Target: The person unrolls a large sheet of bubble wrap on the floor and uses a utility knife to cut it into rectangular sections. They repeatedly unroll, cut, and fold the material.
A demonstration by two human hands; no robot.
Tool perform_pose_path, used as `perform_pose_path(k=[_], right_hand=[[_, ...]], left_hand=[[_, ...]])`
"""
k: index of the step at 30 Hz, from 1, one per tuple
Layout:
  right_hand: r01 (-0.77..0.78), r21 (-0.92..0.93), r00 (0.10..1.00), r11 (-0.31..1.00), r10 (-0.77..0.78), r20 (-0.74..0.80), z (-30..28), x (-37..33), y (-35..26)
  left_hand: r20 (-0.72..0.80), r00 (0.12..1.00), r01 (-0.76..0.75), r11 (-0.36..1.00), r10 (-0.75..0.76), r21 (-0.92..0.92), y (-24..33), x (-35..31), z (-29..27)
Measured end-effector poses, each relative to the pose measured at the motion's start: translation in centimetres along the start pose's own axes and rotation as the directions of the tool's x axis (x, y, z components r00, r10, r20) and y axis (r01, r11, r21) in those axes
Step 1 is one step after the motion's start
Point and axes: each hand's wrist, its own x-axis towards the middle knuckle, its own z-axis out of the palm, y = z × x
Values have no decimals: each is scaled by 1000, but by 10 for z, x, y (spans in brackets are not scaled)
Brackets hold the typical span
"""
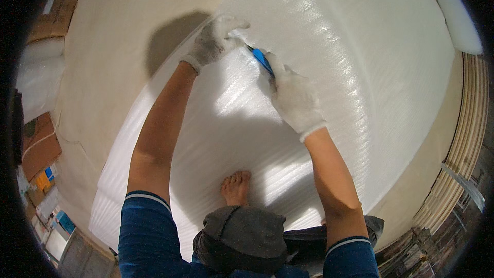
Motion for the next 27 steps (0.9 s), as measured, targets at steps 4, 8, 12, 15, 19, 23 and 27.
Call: perform_pose_path(k=[4, 8, 12, 15, 19, 23, 27], right_hand=[[-14, 48, 1000, 999, 15, -20, -17, -9, -4], [81, 54, 994, 995, -77, -72, -9, 5, -4], [107, 30, 993, 994, -106, -50, 6, 24, -7], [19, -16, 1000, 1000, -19, -2, 13, 33, -11], [18, -20, 999, 1000, -17, 40, 11, 6, 2], [-62, -6, 989, 998, 62, 133, 2, -56, 39], [-131, -11, 971, 991, 131, 198, -6, -112, 70]], left_hand=[[110, 993, -54, 998, 51, 23, -16, 2, -5], [278, 953, 84, 988, -116, 127, -32, 1, -8], [304, 945, 91, 991, -118, 101, -37, 3, -7], [368, 906, 236, 972, -211, -23, -40, 16, -6], [513, 808, 168, 948, -290, 272, -46, 34, -1], [398, 907, 33, 964, -140, 265, -54, 20, 3], [350, 913, 285, 940, -208, -186, -54, 9, 5]])
